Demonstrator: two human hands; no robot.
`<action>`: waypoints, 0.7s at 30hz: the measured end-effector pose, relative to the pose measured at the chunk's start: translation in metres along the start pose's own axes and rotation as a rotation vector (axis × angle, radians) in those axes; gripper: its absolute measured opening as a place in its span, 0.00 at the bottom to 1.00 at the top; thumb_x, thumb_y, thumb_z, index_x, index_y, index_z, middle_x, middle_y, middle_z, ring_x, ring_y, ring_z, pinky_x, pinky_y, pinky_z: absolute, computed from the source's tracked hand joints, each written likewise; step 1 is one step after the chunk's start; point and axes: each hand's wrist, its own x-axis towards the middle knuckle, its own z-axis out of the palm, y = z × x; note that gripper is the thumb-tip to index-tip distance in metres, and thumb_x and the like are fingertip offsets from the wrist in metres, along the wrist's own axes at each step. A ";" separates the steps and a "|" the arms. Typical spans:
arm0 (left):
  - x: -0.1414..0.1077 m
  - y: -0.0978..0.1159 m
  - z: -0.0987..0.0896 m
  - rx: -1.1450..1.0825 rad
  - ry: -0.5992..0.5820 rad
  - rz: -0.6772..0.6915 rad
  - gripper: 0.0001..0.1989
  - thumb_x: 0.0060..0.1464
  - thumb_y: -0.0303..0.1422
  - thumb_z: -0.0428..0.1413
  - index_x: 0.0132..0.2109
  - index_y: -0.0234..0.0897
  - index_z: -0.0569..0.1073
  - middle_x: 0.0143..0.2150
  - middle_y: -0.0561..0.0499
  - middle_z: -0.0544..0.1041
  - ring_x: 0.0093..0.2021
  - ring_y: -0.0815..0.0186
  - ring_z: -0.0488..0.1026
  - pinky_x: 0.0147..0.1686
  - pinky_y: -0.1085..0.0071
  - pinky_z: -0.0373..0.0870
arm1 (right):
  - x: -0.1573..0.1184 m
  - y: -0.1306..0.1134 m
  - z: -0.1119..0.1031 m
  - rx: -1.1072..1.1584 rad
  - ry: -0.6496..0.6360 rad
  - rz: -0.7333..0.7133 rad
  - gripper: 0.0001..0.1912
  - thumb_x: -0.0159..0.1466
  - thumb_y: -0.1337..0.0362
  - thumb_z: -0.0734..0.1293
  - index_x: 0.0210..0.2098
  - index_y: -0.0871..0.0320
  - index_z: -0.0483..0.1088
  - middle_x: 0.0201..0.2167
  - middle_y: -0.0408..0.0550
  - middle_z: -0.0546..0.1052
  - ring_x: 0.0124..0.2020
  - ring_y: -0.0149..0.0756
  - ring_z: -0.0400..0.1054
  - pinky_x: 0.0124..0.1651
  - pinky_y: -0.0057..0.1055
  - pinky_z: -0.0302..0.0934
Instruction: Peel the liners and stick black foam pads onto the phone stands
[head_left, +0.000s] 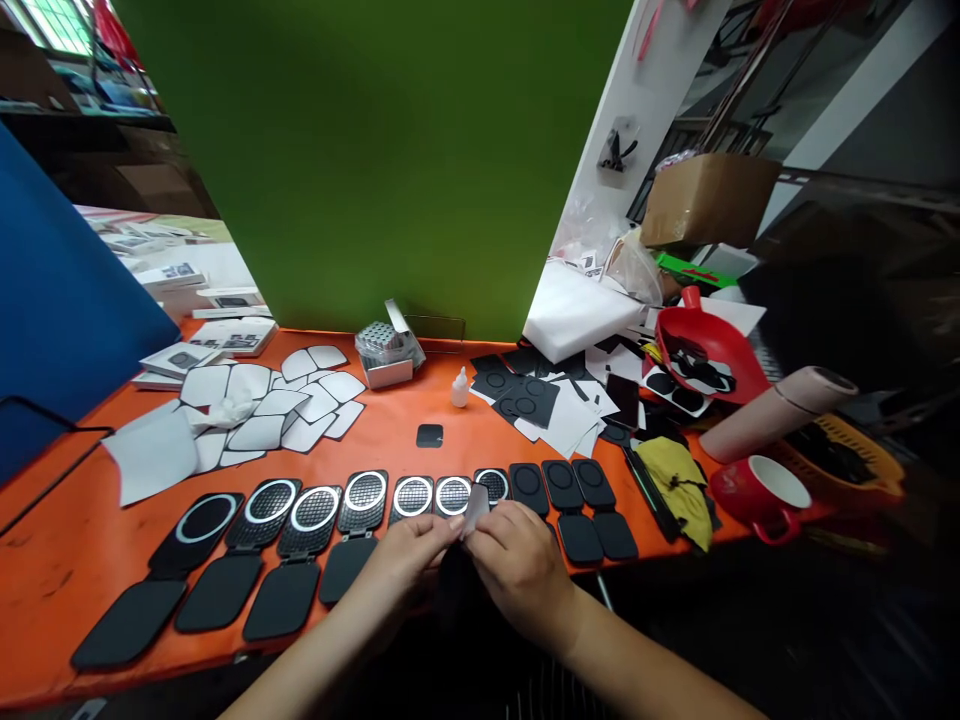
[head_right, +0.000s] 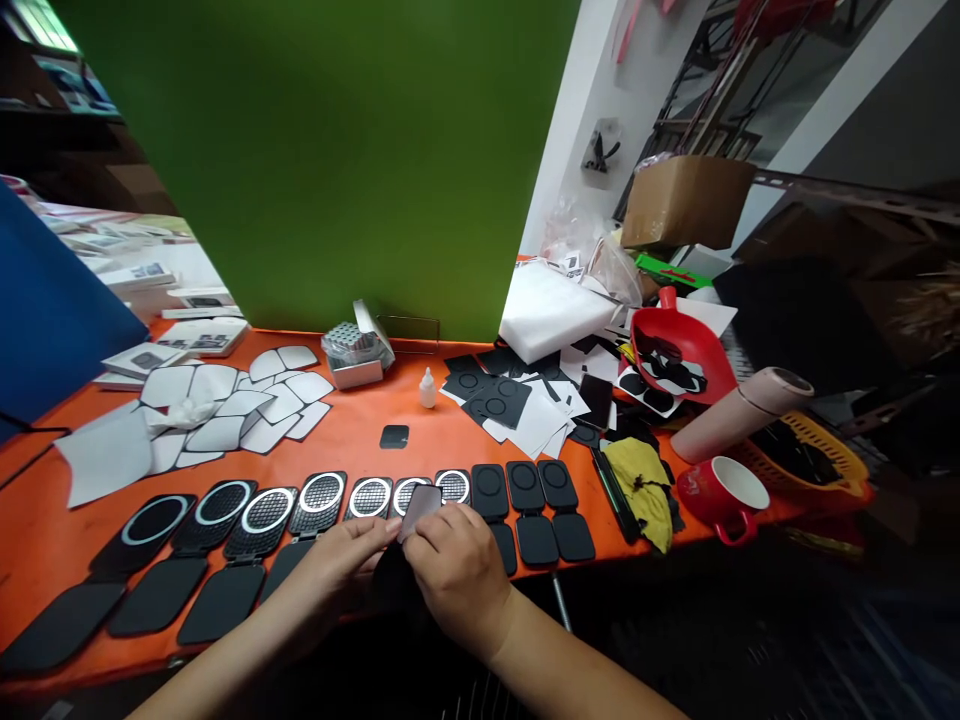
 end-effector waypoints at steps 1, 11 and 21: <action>0.000 0.000 -0.001 -0.030 0.000 -0.012 0.19 0.39 0.45 0.58 0.22 0.36 0.60 0.13 0.63 0.52 0.13 0.78 0.48 0.15 0.79 0.44 | 0.000 0.000 0.001 0.009 0.011 0.000 0.07 0.60 0.70 0.59 0.36 0.58 0.68 0.31 0.46 0.72 0.36 0.36 0.63 0.43 0.36 0.57; -0.004 0.000 0.003 -0.336 -0.070 -0.046 0.06 0.46 0.31 0.56 0.31 0.31 0.72 0.27 0.49 0.73 0.28 0.69 0.70 0.28 0.75 0.67 | 0.003 -0.003 -0.006 0.040 -0.032 -0.080 0.11 0.62 0.70 0.57 0.43 0.58 0.66 0.35 0.48 0.73 0.39 0.36 0.63 0.41 0.33 0.58; -0.004 0.001 0.005 -0.311 -0.083 0.017 0.07 0.47 0.34 0.55 0.28 0.35 0.67 0.25 0.54 0.69 0.26 0.72 0.66 0.26 0.78 0.63 | 0.004 -0.003 -0.008 0.147 -0.180 0.007 0.11 0.62 0.68 0.57 0.43 0.54 0.65 0.39 0.48 0.70 0.39 0.36 0.62 0.40 0.33 0.59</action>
